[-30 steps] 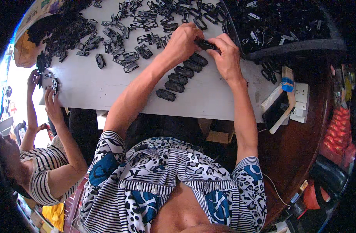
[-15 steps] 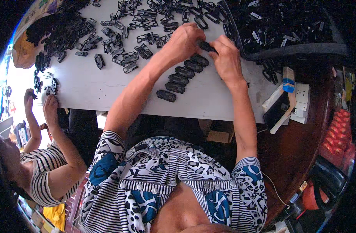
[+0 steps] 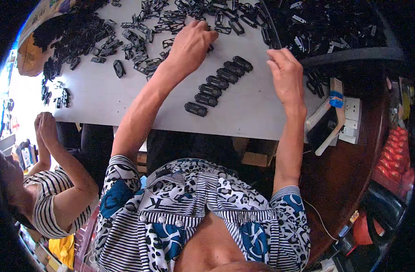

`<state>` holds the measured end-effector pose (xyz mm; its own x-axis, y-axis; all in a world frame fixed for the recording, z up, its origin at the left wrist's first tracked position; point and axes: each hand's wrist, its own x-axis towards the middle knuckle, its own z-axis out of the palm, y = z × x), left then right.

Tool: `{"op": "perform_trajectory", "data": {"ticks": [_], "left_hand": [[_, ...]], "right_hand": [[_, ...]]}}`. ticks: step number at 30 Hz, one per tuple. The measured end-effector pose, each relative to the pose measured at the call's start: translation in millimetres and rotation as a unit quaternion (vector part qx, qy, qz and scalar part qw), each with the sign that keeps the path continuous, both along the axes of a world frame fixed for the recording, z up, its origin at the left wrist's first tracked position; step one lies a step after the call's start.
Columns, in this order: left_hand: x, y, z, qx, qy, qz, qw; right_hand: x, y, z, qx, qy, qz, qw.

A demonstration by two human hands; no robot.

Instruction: The person assembles small black plastic and metal components by hand at a table.

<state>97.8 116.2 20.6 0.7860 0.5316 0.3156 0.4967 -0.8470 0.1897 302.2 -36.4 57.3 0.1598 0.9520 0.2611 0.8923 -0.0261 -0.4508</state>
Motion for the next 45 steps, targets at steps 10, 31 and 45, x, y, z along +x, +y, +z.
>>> {"op": "perform_trajectory", "data": {"ticks": [10, 31, 45], "left_hand": [[20.2, -4.1, 0.2, -0.096, -0.11, -0.013, 0.989], [58.5, -3.0, -20.7, -0.484, -0.252, -0.044, 0.837], [62.1, -7.2, -29.8, -0.149, -0.187, -0.034, 0.97]], "right_hand": [[2.1, 12.8, -21.4, -0.02, -0.198, -0.134, 0.971], [2.3, 19.4, -34.2, 0.078, 0.56, -0.001, 0.825], [-3.0, 20.5, -30.9, 0.066, 0.065, -0.099, 0.991]]}}
